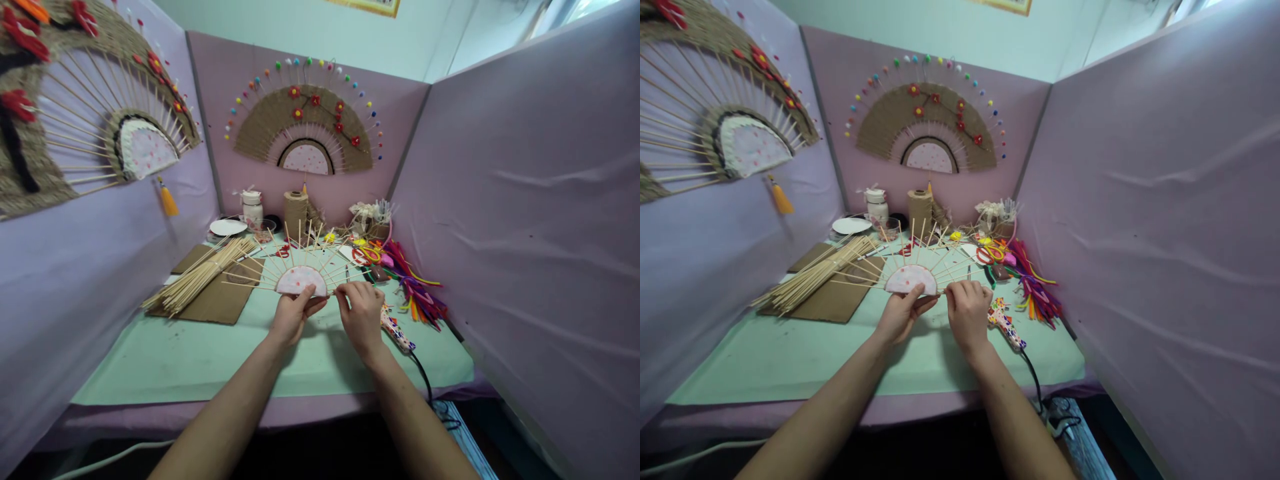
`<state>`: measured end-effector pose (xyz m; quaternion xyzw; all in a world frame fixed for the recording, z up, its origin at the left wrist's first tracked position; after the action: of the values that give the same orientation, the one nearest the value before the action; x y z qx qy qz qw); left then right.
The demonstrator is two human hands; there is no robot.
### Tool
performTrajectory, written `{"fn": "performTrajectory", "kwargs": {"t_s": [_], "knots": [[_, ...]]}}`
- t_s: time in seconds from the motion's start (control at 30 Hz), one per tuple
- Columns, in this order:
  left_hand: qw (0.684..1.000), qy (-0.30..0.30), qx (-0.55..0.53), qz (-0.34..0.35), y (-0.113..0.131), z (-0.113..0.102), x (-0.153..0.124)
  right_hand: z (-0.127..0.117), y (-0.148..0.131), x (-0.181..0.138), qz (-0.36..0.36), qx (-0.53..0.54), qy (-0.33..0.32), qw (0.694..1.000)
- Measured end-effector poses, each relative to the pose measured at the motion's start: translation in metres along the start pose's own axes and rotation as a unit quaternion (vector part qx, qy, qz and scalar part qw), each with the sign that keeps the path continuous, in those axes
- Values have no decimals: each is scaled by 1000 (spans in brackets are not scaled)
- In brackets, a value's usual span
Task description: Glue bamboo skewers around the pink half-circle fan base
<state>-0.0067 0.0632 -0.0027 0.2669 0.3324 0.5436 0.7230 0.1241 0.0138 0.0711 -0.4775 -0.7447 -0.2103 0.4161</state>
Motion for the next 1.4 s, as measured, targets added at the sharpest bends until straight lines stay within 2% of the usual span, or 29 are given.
{"fn": "performTrajectory", "kwargs": {"t_s": [0.23, 0.33, 0.43, 0.53, 0.73, 0.97, 1.17, 1.27, 1.33, 1.4], "knots": [[1000, 9, -21, 2, 2, -3, 1, -3, -4, -11, -20, 18, 13, 1000], [999, 9, -44, 2, 3, -4, 2, -1, -6, -18, 14, 7, 25, 1000], [998, 4, -61, 4, 2, -3, 2, 2, -5, -25, 76, 9, 64, 995], [997, -8, -75, 15, 3, -2, 1, 9, -6, -27, 115, 59, 88, 988], [996, -16, -86, 16, 3, 1, -1, 24, -2, -30, 158, 219, 90, 959], [996, -18, -92, -6, -2, 2, 0, 17, -5, -27, 103, 191, 118, 969], [994, -25, -97, -35, -7, 3, 0, 7, -2, -32, 83, 179, 172, 965], [993, -37, -97, -60, -11, 5, -2, 5, 5, -40, 119, 225, 231, 939], [992, -41, -96, -77, -13, 6, -4, 8, 11, -47, 157, 294, 271, 903], [990, -41, -97, -91, -15, 7, -5, 12, 15, -49, 188, 355, 284, 871]]}}
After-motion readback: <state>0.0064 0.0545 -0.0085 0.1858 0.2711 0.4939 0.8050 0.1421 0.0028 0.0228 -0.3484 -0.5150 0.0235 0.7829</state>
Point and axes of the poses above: each hand's wrist, its own x-axis towards the middle knuckle, its own z-axis out of the palm, y = z × x, the point moved 8 cm from there along x, towards the middle knuckle, and after that the axes turned 9 degrees about -z, right-handed, at the moved point
